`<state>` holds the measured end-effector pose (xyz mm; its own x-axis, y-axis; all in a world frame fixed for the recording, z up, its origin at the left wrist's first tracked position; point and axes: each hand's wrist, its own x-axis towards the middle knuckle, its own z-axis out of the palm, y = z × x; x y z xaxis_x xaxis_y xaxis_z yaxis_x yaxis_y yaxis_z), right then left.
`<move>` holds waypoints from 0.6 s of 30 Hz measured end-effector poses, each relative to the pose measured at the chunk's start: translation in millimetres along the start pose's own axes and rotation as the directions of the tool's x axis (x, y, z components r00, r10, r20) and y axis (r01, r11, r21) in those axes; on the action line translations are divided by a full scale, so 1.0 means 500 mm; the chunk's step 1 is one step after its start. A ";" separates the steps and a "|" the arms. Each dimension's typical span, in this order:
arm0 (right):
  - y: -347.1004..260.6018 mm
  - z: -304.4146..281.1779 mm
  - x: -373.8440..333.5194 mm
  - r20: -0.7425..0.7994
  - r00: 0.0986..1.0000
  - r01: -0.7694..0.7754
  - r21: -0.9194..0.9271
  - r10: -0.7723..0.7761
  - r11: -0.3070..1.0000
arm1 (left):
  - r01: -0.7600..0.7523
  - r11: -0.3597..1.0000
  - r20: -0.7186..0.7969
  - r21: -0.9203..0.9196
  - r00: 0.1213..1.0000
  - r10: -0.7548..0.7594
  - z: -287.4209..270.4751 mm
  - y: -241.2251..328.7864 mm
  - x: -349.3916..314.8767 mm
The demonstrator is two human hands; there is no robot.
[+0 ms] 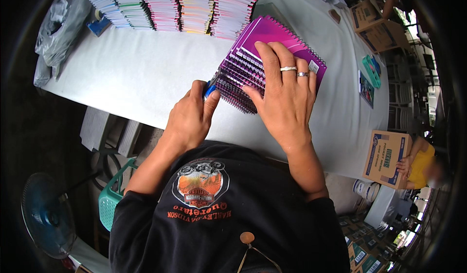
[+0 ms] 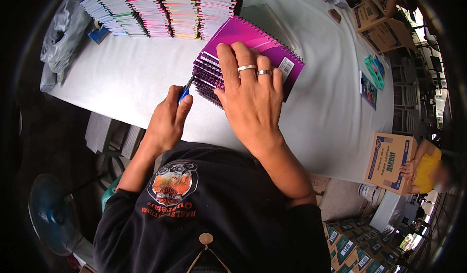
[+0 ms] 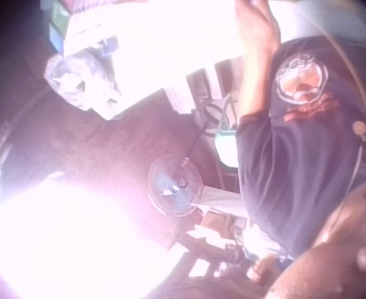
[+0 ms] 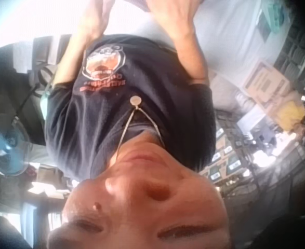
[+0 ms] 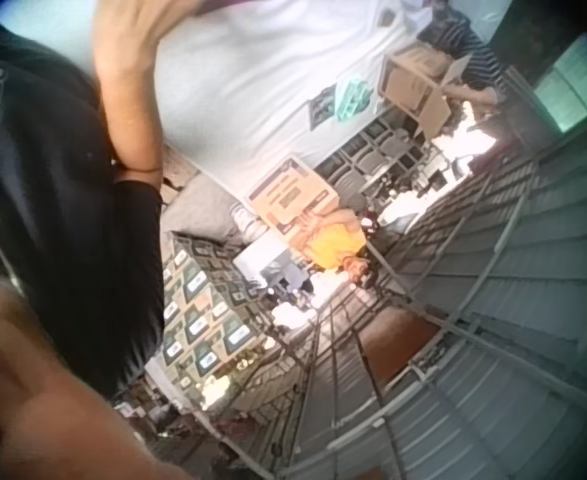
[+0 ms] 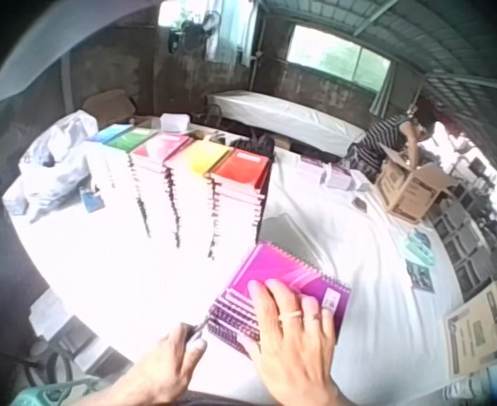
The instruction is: The person uses pliers to trim the spiral binding of a stack of purple notebooks. They then place the trimmed notebooks into a clear plastic bag and arrange them on a table alongside stacks of other colorful notebooks. The person also handles a cardboard box and a tape dispenser during the process.
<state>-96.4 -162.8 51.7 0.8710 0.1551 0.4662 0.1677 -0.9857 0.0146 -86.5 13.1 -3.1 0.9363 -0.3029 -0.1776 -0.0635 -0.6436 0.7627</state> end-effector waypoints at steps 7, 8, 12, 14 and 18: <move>0.000 0.012 -0.012 -0.013 1.000 0.013 -0.079 -0.014 0.997 | 0.571 0.077 0.571 -0.817 0.787 0.234 -0.010 -0.042 0.005; 0.000 0.011 -0.011 -0.010 1.000 0.020 -0.078 -0.021 0.997 | 0.609 -0.026 0.583 -0.793 0.770 0.257 -0.013 -0.041 0.004; -0.002 0.009 -0.010 -0.009 1.000 0.009 -0.069 -0.010 0.998 | 0.473 0.320 0.547 -0.821 0.813 0.200 -0.001 -0.062 0.010; -0.006 0.010 -0.012 -0.012 1.000 -0.003 -0.059 0.002 0.998 | 0.129 0.968 0.177 -0.216 0.980 -0.091 -0.005 0.000 -0.011; -0.013 0.009 -0.016 0.004 1.000 -0.017 -0.050 0.017 0.999 | 0.187 0.817 0.307 -0.545 0.951 -0.013 0.015 -0.046 0.000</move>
<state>-102.5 -157.5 43.7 0.8755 0.1388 0.4628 0.1299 -0.9902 0.0513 -87.7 22.9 -25.1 0.7855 -0.4960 -0.3700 0.3119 -0.1991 0.9290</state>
